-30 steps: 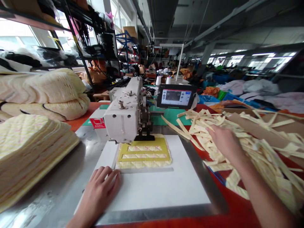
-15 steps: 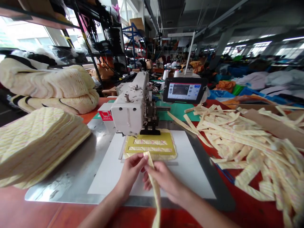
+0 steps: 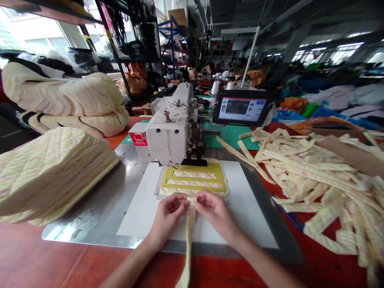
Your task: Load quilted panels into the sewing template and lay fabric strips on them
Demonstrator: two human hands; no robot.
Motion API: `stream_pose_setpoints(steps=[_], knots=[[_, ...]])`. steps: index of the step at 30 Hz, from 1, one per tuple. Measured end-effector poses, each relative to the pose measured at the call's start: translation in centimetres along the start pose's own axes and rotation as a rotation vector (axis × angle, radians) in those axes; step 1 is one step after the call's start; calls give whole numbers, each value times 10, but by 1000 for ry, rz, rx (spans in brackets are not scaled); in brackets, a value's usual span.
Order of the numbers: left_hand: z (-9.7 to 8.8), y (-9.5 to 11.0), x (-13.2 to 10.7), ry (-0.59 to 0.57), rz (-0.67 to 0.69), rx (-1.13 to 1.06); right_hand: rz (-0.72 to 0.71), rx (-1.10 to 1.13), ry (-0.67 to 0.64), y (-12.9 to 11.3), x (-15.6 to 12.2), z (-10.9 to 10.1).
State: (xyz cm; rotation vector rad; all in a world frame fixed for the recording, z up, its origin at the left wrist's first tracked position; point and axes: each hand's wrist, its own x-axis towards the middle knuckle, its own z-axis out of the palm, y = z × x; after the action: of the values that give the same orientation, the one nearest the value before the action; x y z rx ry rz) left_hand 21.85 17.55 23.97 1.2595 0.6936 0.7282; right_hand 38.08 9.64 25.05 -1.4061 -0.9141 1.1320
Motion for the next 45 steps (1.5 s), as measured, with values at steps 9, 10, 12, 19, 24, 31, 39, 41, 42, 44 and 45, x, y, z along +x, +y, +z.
stream_pose_setpoints(steps=[9, 10, 12, 19, 24, 31, 39, 41, 42, 44, 45], knots=[[0, 3, -2, 5, 39, -33, 3, 72, 10, -1, -4, 6], [0, 3, -3, 1, 32, -39, -15, 51, 22, 1, -4, 6], [0, 4, -3, -7, 5, -59, -53, 18, 42, 6, -3, 5], [2, 7, -3, 0, 61, 45, -111, -32, 69, 6, -4, 7], [5, 5, -4, 39, 137, 74, 44, 36, 53, -3, -3, 10], [7, 4, -5, 76, 166, 1, 135, 137, -21, 0, 0, 8], [15, 2, -9, 180, 177, -86, 228, 470, 63, -7, -9, 22], [17, 0, -9, 182, 177, -110, 220, 381, 56, -14, -8, 19], [17, 0, -10, 178, 171, -123, 199, 289, 45, -20, -7, 15], [16, 2, -11, 156, 151, -136, 87, -12, 28, -39, -4, 0], [15, 3, -12, 142, 141, -129, -8, -205, 31, -52, -1, -8]])
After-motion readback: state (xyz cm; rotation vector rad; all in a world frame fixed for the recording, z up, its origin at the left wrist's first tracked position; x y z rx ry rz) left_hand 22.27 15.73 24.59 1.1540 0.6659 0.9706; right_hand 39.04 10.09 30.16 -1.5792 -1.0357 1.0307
